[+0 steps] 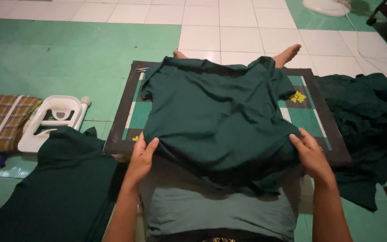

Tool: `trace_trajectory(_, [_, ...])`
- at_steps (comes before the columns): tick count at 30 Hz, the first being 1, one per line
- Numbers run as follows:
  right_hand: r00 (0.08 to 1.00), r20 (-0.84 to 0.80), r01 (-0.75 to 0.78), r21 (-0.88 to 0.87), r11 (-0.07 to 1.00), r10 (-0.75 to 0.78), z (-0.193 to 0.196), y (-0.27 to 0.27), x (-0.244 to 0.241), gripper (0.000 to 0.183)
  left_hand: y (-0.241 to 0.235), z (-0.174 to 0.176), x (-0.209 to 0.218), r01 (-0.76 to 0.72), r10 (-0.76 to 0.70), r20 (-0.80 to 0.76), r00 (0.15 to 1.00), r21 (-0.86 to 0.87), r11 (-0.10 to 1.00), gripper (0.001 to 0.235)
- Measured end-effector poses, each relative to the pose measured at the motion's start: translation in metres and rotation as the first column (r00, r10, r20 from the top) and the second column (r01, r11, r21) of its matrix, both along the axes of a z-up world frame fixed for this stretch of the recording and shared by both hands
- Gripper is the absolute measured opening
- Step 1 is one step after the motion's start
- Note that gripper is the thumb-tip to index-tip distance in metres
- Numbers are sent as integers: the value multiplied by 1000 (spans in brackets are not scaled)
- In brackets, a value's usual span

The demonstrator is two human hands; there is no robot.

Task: The person uses a lint roller to clean a dark green t-shirt laid flat on a small table. They then fold the t-shirt neatly and place it aside. The person repeats the process with a second t-shirt, rolling it and folding it on the table.

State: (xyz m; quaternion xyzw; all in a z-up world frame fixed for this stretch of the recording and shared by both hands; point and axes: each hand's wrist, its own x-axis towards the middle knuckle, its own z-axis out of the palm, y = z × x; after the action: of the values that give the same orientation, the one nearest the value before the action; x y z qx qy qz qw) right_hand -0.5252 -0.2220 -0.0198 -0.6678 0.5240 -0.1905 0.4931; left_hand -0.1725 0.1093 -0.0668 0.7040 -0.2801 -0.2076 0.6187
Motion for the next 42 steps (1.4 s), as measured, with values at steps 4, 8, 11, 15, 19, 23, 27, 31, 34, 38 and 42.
trace_trajectory(4, [963,180,211,-45,976,-200,-51,-29,-6,68,-8,-1,-3,-137,128,-74,989,-122,983,62])
trace_trajectory(8, [956,283,92,-44,995,-76,-55,-40,-20,70,-13,-14,13,-239,196,-289,937,-121,964,82])
trace_trajectory(11, [996,-39,-91,-536,839,83,-18,-17,-28,22,-6,-22,38,-231,204,-176,963,-149,961,83])
trace_trajectory(15, [980,-153,62,-376,924,-129,54,44,-19,27,31,15,34,-205,201,-76,977,-61,977,23])
trace_trajectory(19, [906,-424,-88,-234,968,-20,41,53,-33,46,61,40,8,-43,72,-105,992,262,964,32])
trace_trajectory(23, [671,-740,-211,-140,967,40,28,85,-28,61,72,36,-14,15,-25,10,1000,574,819,56])
trace_trajectory(27, [615,-778,-269,-56,962,127,6,117,-15,58,78,20,-28,-33,-33,119,992,511,859,67])
trace_trajectory(31, [865,-492,-184,-131,974,97,-56,80,-36,59,80,13,-27,-125,109,85,990,212,969,47])
trace_trajectory(34, [990,139,-9,141,990,-10,-40,71,-62,28,85,-10,-14,-131,132,44,990,-30,991,44])
trace_trajectory(38, [965,166,148,300,942,-205,4,69,-90,30,88,13,-17,-53,44,-229,972,-33,998,68])
trace_trajectory(42, [994,-12,101,409,907,-106,34,71,-108,43,106,37,-20,146,64,-336,940,562,814,85])
